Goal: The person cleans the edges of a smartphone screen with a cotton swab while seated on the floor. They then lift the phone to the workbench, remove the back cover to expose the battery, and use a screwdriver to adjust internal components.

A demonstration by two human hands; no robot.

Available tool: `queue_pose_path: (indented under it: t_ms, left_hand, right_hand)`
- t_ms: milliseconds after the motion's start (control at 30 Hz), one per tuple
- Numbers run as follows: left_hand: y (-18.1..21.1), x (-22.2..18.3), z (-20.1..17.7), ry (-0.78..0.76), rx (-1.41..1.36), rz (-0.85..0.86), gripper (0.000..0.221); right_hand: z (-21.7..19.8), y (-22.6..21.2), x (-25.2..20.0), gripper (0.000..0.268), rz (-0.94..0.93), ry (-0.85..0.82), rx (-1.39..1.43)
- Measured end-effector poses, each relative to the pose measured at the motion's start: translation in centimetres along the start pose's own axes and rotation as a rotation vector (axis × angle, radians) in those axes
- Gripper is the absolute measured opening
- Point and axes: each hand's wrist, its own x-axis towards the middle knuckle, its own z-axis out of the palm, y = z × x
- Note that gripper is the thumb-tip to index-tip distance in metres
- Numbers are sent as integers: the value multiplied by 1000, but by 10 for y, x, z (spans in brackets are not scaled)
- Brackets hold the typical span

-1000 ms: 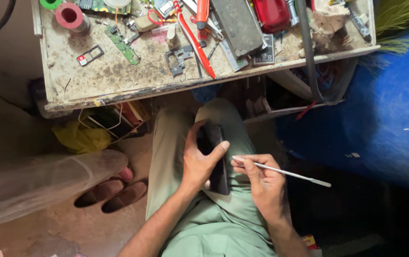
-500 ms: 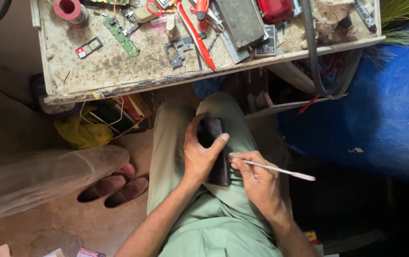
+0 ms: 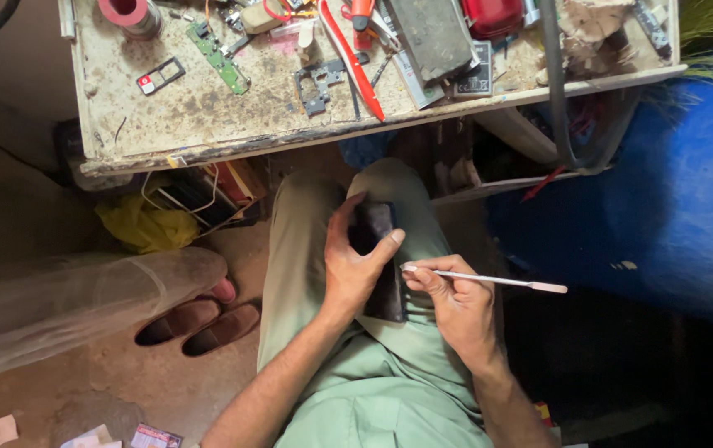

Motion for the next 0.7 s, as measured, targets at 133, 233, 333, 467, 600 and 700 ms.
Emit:
queue_pose_path:
  t_ms: [133, 233, 333, 467, 600, 700]
  left_hand:
    - [-3, 0, 0, 22, 102, 65, 76]
    - [-3, 0, 0, 33, 153, 91, 76]
    - [0, -2, 3, 46, 186, 84, 75]
    - [3, -6, 7, 68, 250, 91, 74]
    - [4, -9, 9, 67, 253, 58, 74]
    - [4, -9, 11, 75, 265, 72, 74]
  right_hand:
    - [1, 2, 1, 18, -39, 6, -36]
    - [2, -1, 0, 17, -47, 10, -87]
    - [2, -6, -2, 16, -55, 11, -245]
    - [-3, -8, 0, 16, -83, -33, -426]
    - [-7, -9, 2, 18, 35, -87, -390]
    - [-8, -10, 2, 19, 147, -135, -339]
